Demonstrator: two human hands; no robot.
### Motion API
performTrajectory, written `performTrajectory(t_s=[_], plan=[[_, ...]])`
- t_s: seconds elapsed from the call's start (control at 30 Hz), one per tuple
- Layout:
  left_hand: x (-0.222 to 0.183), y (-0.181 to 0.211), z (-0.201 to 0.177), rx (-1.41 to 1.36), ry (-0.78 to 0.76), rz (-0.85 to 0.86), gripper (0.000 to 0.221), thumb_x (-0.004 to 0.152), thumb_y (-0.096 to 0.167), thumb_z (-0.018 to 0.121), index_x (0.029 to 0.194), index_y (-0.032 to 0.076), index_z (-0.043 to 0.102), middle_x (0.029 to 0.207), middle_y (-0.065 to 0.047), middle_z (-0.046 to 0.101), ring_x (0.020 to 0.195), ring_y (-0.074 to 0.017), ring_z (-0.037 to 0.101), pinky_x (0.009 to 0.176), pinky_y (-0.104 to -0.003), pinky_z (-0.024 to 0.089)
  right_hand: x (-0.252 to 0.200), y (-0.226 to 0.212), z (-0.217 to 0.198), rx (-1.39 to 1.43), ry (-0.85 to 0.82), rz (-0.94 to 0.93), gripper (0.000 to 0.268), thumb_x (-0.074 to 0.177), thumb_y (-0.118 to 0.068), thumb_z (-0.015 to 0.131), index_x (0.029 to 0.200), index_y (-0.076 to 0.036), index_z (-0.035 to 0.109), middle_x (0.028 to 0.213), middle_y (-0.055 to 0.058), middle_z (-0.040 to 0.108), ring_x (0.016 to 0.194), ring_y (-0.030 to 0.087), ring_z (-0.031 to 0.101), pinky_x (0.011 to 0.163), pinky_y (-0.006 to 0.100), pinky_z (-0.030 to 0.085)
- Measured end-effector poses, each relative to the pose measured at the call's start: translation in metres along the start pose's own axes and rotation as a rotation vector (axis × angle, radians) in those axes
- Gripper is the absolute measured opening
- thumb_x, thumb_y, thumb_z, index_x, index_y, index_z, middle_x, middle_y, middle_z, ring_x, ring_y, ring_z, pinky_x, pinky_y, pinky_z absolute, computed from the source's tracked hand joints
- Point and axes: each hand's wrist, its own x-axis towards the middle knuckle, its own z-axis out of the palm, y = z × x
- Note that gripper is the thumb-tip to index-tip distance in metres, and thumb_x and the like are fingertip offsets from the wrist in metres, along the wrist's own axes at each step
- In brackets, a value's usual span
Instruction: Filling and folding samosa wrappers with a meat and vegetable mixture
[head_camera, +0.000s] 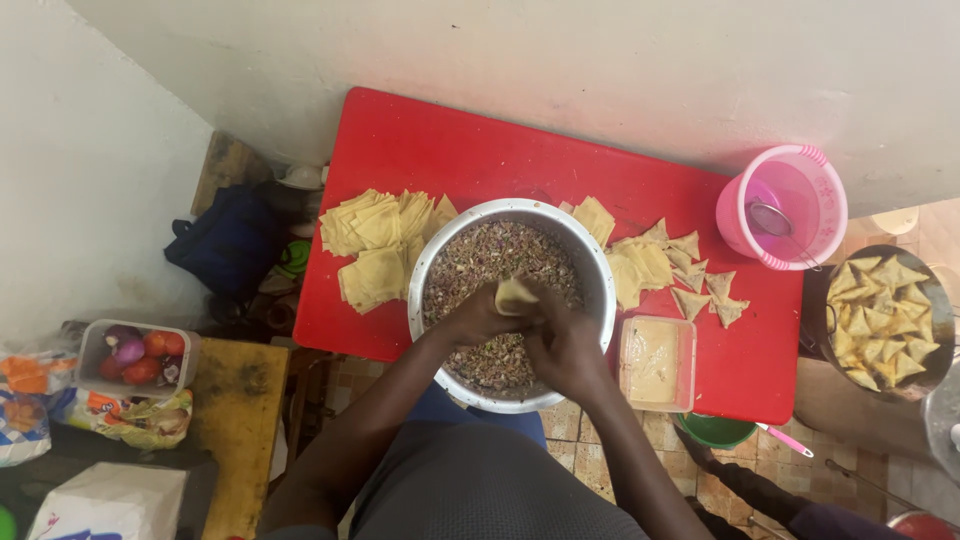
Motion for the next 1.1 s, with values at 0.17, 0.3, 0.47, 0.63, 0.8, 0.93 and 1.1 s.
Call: performTrajectory(t_s=[0.17, 0.3, 0.47, 0.63, 0.8, 0.93, 1.1], plan=[[0.001, 0.005, 0.008, -0.134, -0.023, -0.011, 0.024, 0.101, 0.005, 0.088, 0.124, -0.001, 0.081, 0.112, -0.024, 0.084, 0.101, -0.0380, 0.084, 0.083, -0.055, 0.070, 0.007, 0.001, 0.002, -0.131, 0.204, 0.066, 0.037, 0.093, -0.014, 0.076, 0.129, -0.010, 0.081, 0.094, 0.017, 0.085, 0.088, 0.038, 0.081, 0.075, 0.048, 0.064], [0.010, -0.009, 0.000, -0.100, -0.053, -0.031, 0.029, 0.098, 0.003, 0.090, 0.126, -0.001, 0.082, 0.112, -0.020, 0.085, 0.100, -0.0330, 0.082, 0.080, -0.056, 0.072, 0.002, 0.018, -0.002, 0.617, 0.257, 0.645, 0.044, 0.096, -0.004, 0.089, 0.138, 0.001, 0.075, 0.140, 0.021, 0.080, 0.099, 0.033, 0.084, 0.082, 0.048, 0.074], [0.002, 0.034, 0.031, -0.317, -0.130, -0.067, 0.031, 0.087, -0.010, 0.094, 0.115, -0.011, 0.079, 0.100, -0.023, 0.083, 0.092, -0.0336, 0.084, 0.077, -0.053, 0.074, -0.016, 0.032, -0.004, 0.460, 0.125, 0.105, 0.026, 0.097, 0.000, 0.083, 0.123, 0.000, 0.086, 0.127, 0.026, 0.080, 0.130, 0.046, 0.073, 0.111, 0.058, 0.058], [0.011, 0.002, 0.033, -0.389, -0.171, -0.088, 0.016, 0.099, 0.006, 0.089, 0.106, -0.003, 0.077, 0.089, -0.016, 0.080, 0.086, -0.0253, 0.084, 0.070, -0.042, 0.073, -0.027, 0.041, -0.007, 0.294, 0.154, -0.025, 0.027, 0.099, -0.005, 0.083, 0.126, -0.007, 0.087, 0.146, 0.025, 0.073, 0.144, 0.050, 0.067, 0.117, 0.059, 0.053], [0.027, 0.028, 0.068, -0.525, -0.168, -0.095, 0.088, 0.117, 0.059, 0.058, 0.179, 0.003, 0.028, 0.179, -0.033, 0.034, 0.144, -0.0457, 0.064, 0.114, -0.057, 0.062, -0.035, 0.089, -0.021, -0.123, 0.305, -0.070, 0.049, 0.088, -0.018, 0.099, 0.133, -0.010, 0.085, 0.120, 0.013, 0.084, 0.123, 0.040, 0.072, 0.112, 0.053, 0.054], [0.044, -0.039, 0.051, -0.280, 0.203, -0.250, 0.042, 0.095, 0.007, 0.093, 0.134, 0.000, 0.078, 0.116, -0.011, 0.080, 0.099, -0.0239, 0.082, 0.091, -0.039, 0.069, -0.053, 0.114, -0.035, -0.018, 0.399, 0.105, 0.048, 0.087, -0.014, 0.099, 0.134, -0.016, 0.087, 0.117, 0.005, 0.089, 0.111, 0.032, 0.080, 0.105, 0.046, 0.059], [0.045, -0.021, 0.054, -0.336, 0.481, -0.288, 0.034, 0.094, 0.005, 0.092, 0.122, -0.007, 0.078, 0.112, -0.018, 0.082, 0.096, -0.0291, 0.085, 0.081, -0.041, 0.070, -0.141, 0.275, -0.056, -0.461, 0.329, 0.460, 0.042, 0.095, -0.004, 0.078, 0.136, -0.014, 0.086, 0.098, 0.020, 0.085, 0.099, 0.043, 0.078, 0.100, 0.051, 0.051]])
